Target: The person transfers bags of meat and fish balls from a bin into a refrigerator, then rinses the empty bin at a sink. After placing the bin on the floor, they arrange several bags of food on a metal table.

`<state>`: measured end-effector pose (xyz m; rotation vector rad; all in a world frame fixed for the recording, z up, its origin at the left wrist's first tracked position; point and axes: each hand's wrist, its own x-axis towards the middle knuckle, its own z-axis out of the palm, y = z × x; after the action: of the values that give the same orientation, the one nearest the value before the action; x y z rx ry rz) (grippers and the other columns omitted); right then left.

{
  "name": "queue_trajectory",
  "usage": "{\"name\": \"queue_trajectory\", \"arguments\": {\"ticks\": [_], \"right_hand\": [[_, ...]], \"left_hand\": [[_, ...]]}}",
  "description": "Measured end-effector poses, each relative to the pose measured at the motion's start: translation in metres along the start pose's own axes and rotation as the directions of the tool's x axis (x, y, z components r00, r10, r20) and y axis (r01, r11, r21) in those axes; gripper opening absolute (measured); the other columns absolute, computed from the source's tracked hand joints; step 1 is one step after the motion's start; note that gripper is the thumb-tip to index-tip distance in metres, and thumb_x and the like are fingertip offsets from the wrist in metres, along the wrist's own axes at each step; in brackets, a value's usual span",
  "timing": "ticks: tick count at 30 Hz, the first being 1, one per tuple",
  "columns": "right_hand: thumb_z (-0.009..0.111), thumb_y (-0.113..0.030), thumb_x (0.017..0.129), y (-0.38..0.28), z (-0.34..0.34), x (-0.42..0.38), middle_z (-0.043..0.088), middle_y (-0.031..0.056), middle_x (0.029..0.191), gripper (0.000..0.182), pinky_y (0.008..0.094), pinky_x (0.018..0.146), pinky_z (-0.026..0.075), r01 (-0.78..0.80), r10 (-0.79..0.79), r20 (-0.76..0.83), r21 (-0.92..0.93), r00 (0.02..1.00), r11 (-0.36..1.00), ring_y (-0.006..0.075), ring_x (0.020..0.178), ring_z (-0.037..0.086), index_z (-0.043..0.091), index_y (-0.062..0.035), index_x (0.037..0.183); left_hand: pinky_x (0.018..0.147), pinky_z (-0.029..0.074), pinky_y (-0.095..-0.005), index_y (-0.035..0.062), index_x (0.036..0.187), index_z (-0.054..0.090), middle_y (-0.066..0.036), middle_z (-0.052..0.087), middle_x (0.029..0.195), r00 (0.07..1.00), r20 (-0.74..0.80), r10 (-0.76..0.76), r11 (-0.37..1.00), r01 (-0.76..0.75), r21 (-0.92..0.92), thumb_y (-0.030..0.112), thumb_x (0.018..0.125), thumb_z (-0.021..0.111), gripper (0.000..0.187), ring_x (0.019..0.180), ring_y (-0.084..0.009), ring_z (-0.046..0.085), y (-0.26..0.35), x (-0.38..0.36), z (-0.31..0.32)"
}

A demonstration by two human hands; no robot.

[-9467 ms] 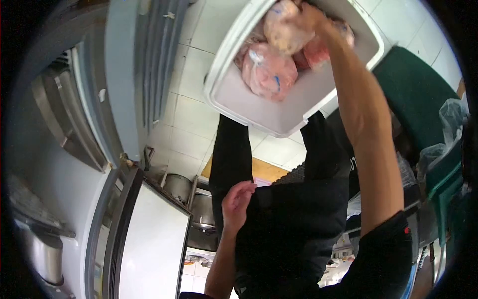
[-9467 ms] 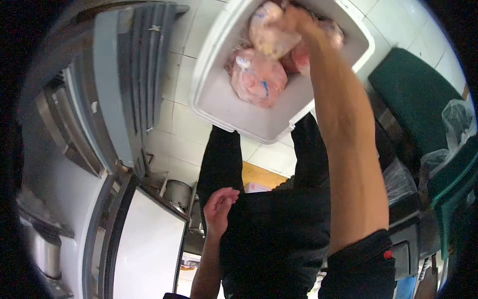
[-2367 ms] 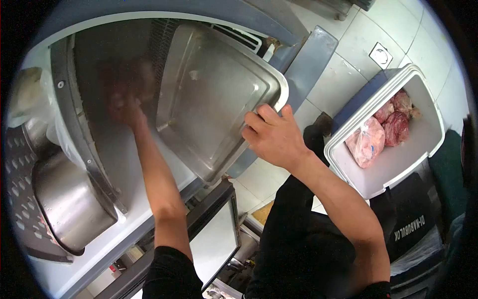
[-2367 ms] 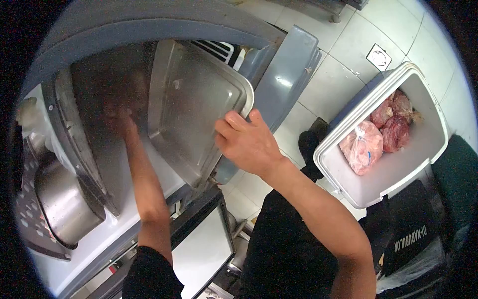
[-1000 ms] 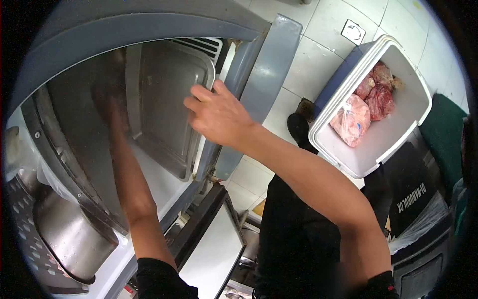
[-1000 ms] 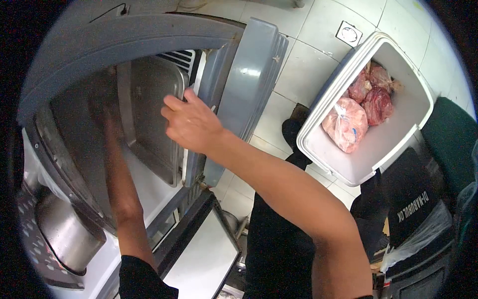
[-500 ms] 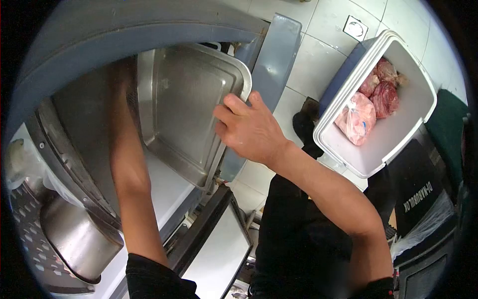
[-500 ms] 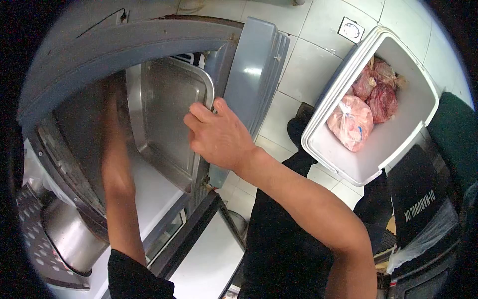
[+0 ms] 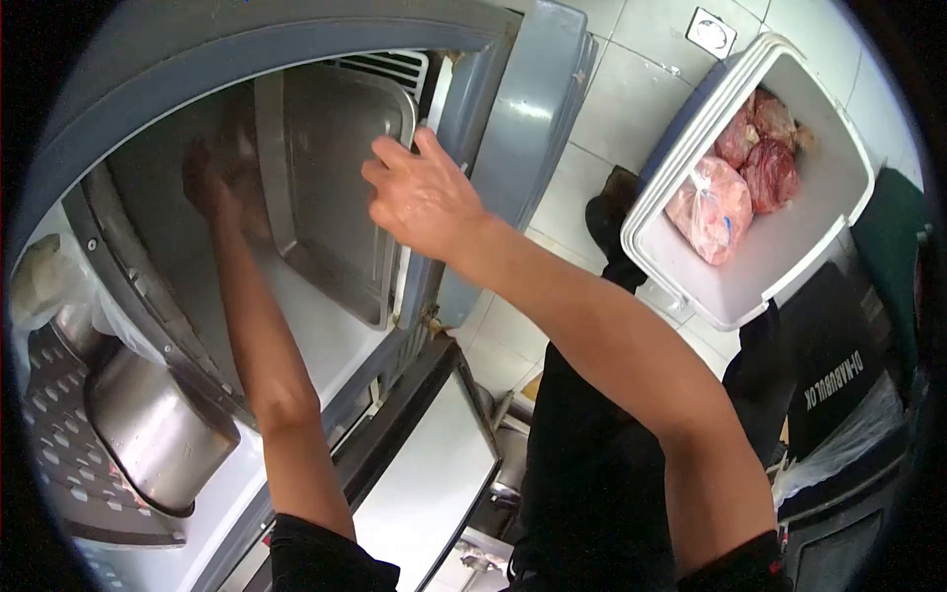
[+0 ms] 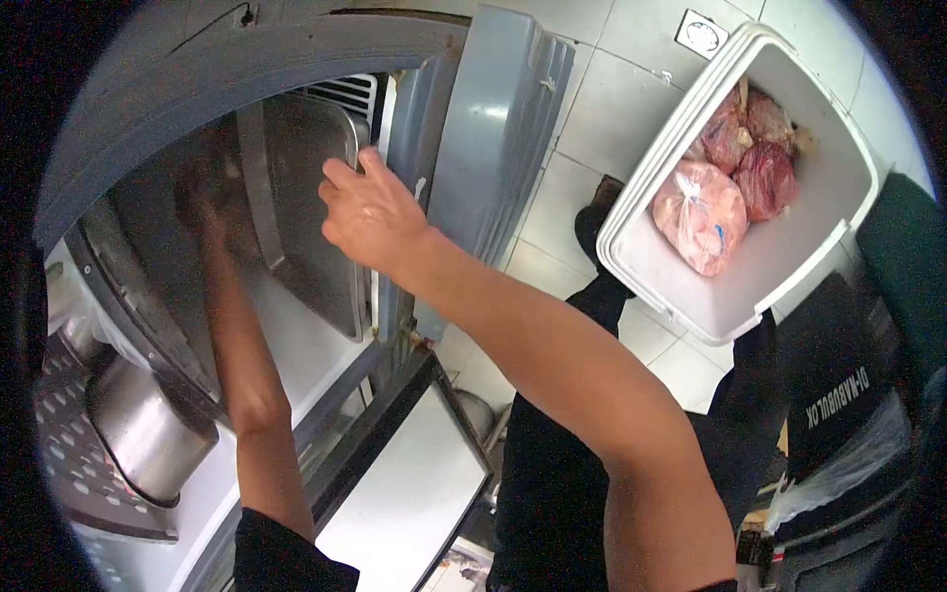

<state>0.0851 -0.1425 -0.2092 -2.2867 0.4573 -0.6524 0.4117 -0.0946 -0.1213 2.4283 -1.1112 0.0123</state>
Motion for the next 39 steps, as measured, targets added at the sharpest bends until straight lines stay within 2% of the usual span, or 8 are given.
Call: {"name": "queue_trajectory", "arguments": {"ticks": [7, 9, 12, 20, 27, 30, 37, 39], "right_hand": [[0.059, -0.021, 0.074, -0.012, -0.032, -0.017, 0.061, 0.0024, 0.094, 0.011, 0.0507, 0.096, 0.035, -0.005, 0.009, -0.045, 0.083, 0.999, 0.997, 0.0251, 0.110, 0.048, 0.069, -0.0183, 0.077], [0.059, -0.017, 0.073, -0.017, -0.081, -0.056, 0.059, 0.0052, 0.089, 0.007, 0.0531, 0.090, 0.038, 0.008, 0.036, -0.266, 0.163, 0.963, 0.987, 0.0276, 0.109, 0.048, 0.065, -0.0141, 0.075], [0.061, -0.018, 0.066, 0.032, -0.123, -0.153, 0.060, 0.0089, 0.086, 0.010, 0.0492, 0.086, 0.040, -0.164, 0.175, 0.016, 0.441, 0.984, 0.882, 0.0268, 0.102, 0.052, 0.062, -0.0109, 0.074], [0.060, -0.024, 0.074, 0.260, -0.067, -0.352, 0.063, 0.0161, 0.100, 0.032, 0.0439, 0.081, 0.048, -0.807, 0.760, 0.579, -0.275, 0.295, 0.523, 0.0316, 0.093, 0.061, 0.062, -0.0071, 0.101], [0.058, -0.021, 0.078, 0.243, -0.017, -0.332, 0.062, 0.0125, 0.101, 0.025, 0.0483, 0.082, 0.046, -0.721, 0.897, 0.253, -0.534, 0.362, 0.441, 0.0297, 0.104, 0.056, 0.065, -0.0148, 0.101], [0.058, -0.017, 0.078, 0.241, -0.037, -0.347, 0.063, 0.0153, 0.100, 0.025, 0.0457, 0.083, 0.047, -0.830, 0.870, 0.436, -0.379, 0.230, 0.409, 0.0301, 0.100, 0.059, 0.065, -0.0108, 0.100], [0.053, 0.005, 0.062, 0.154, -0.106, -0.370, 0.062, 0.0191, 0.091, 0.029, 0.0440, 0.080, 0.046, -0.780, 0.779, 0.070, 0.131, 0.623, 0.611, 0.0379, 0.091, 0.057, 0.063, -0.0039, 0.088], [0.053, 0.007, 0.059, 0.118, -0.131, -0.342, 0.061, 0.0191, 0.088, 0.029, 0.0450, 0.077, 0.045, -0.709, 0.722, 0.020, 0.208, 0.691, 0.674, 0.0387, 0.088, 0.056, 0.061, -0.0031, 0.085]], "left_hand": [[0.105, 0.033, -0.0420, 0.0015, 0.121, 0.054, -0.019, 0.047, 0.132, 0.886, 0.438, 0.151, 0.436, -0.458, 0.775, 0.028, 0.090, 0.054, 0.041, 0.125, -0.0318, 0.042, 0.036, -0.042, -0.013], [0.092, 0.045, -0.0396, -0.0011, 0.121, 0.053, -0.016, 0.057, 0.118, 0.956, -0.199, -0.215, 0.967, 0.179, -0.183, 0.021, 0.089, 0.058, 0.039, 0.104, -0.0274, 0.055, 0.126, -0.104, 0.012], [0.075, 0.054, -0.0339, -0.0039, 0.116, 0.052, -0.017, 0.059, 0.110, 0.952, -0.301, -0.045, 0.954, -0.048, -0.295, 0.013, 0.090, 0.053, 0.031, 0.091, -0.0246, 0.060, 0.256, -0.187, 0.047], [0.070, 0.049, -0.0249, 0.0011, 0.109, 0.059, -0.006, 0.063, 0.101, 0.548, 0.832, -0.085, 0.760, 0.576, -0.301, 0.002, 0.086, 0.056, 0.023, 0.081, -0.0125, 0.059, 0.379, -0.393, 0.173], [0.075, 0.049, -0.0330, 0.0034, 0.113, 0.058, -0.015, 0.061, 0.106, 0.488, 0.834, 0.258, 0.926, 0.122, -0.357, 0.006, 0.083, 0.061, 0.030, 0.084, -0.0237, 0.061, 0.348, -0.377, 0.218], [0.075, 0.048, -0.0320, 0.0046, 0.113, 0.058, -0.013, 0.062, 0.107, 0.481, 0.865, 0.144, 0.946, 0.188, -0.263, 0.009, 0.084, 0.060, 0.029, 0.085, -0.0230, 0.060, 0.337, -0.349, 0.224], [0.080, 0.047, -0.0336, 0.0053, 0.120, 0.054, -0.013, 0.060, 0.113, 0.356, 0.928, -0.112, 0.808, 0.576, -0.123, 0.008, 0.080, 0.062, 0.041, 0.092, -0.0262, 0.059, 0.302, -0.387, 0.254], [0.091, 0.041, -0.0401, 0.0087, 0.126, 0.050, -0.016, 0.047, 0.131, 0.656, 0.739, 0.153, 0.971, 0.037, -0.234, 0.004, 0.074, 0.064, 0.054, 0.108, -0.0333, 0.051, 0.322, -0.395, 0.245]]}}
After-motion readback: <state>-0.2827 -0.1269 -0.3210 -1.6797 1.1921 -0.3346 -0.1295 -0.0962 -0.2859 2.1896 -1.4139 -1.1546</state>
